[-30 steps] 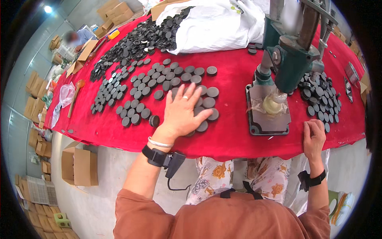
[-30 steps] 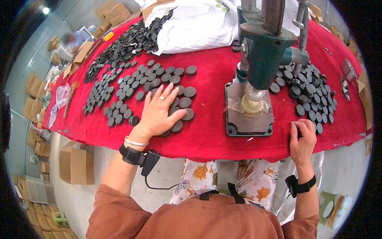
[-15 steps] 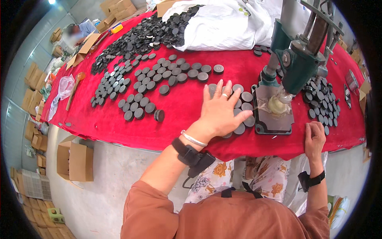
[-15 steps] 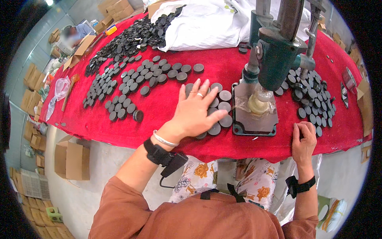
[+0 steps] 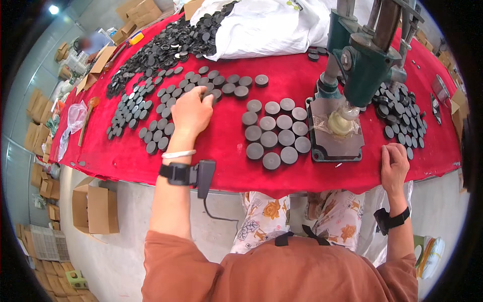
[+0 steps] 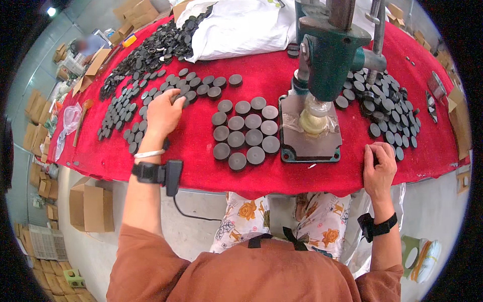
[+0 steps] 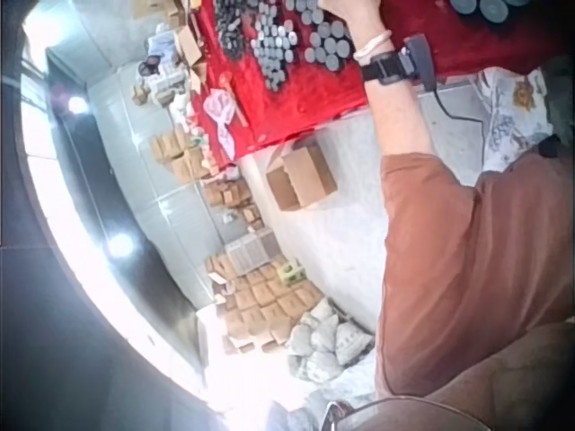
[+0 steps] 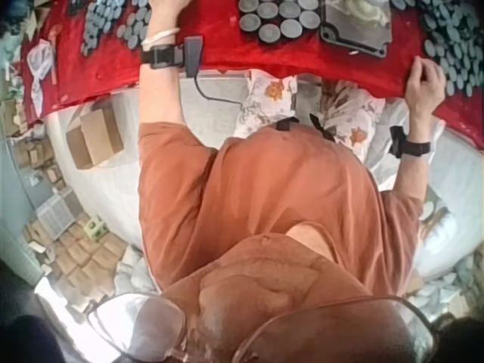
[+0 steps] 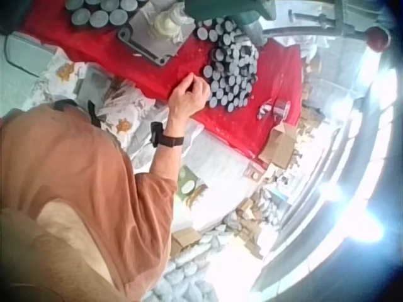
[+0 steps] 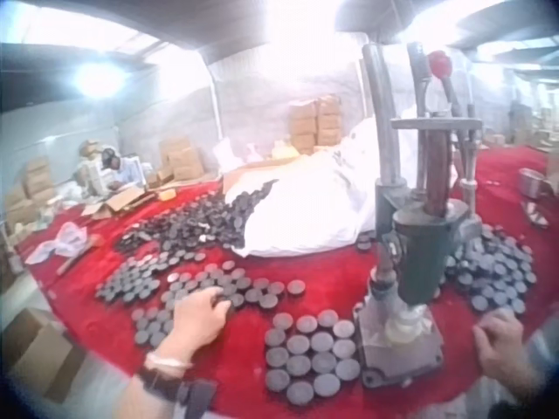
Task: Using a manual hand press to stamp or assemble small plastic discs on an assembly line.
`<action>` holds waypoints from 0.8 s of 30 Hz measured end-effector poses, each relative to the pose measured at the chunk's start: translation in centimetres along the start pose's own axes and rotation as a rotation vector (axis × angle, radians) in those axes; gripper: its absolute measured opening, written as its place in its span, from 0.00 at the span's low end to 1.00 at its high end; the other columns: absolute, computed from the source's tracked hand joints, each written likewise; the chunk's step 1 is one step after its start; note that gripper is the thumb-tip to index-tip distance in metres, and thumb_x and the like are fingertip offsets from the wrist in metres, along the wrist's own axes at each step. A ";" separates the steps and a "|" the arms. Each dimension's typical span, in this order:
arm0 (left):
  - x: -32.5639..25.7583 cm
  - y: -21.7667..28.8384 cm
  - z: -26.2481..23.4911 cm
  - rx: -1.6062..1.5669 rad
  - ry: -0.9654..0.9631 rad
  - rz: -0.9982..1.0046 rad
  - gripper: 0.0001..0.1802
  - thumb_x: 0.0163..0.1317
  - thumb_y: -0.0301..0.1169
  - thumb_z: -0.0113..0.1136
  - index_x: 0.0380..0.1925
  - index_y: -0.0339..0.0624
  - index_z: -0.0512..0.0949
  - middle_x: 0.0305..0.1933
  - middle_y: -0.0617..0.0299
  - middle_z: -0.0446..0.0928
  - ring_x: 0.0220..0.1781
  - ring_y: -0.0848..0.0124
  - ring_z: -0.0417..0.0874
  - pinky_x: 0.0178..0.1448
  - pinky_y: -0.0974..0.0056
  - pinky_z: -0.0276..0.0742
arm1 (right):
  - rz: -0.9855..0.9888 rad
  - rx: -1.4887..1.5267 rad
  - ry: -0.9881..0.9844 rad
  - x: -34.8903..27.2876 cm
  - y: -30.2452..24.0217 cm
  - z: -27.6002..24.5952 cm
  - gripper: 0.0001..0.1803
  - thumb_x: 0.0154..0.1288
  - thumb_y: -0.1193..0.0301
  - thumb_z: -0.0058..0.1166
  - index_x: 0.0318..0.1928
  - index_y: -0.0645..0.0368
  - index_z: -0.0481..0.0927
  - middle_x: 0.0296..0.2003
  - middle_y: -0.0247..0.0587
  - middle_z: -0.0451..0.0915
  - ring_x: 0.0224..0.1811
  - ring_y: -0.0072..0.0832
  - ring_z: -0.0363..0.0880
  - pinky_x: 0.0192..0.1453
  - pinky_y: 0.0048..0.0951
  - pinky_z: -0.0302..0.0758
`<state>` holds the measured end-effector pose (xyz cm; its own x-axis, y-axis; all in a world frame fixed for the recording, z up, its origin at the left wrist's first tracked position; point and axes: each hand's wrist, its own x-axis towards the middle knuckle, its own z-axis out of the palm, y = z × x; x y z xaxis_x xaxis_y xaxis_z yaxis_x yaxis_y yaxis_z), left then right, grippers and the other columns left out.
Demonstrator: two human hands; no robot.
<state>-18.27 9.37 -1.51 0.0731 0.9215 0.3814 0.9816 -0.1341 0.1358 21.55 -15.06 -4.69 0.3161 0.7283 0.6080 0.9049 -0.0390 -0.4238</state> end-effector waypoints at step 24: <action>-7.0 -2.9 -1.6 -0.266 -0.223 0.383 0.45 0.59 0.41 0.61 0.69 0.33 0.50 0.72 0.44 0.55 0.75 0.52 0.51 0.77 0.50 0.40 | 0.004 -0.017 -0.001 -0.1 0.2 -0.1 0.04 0.62 0.77 0.55 0.32 0.66 0.77 0.32 0.44 0.76 0.34 0.35 0.75 0.42 0.30 0.72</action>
<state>-21.95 2.73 -3.14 0.4829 0.8395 0.2492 0.8004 -0.5386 0.2633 21.76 -15.19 -4.80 0.3195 0.7286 0.6058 0.9084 -0.0536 -0.4146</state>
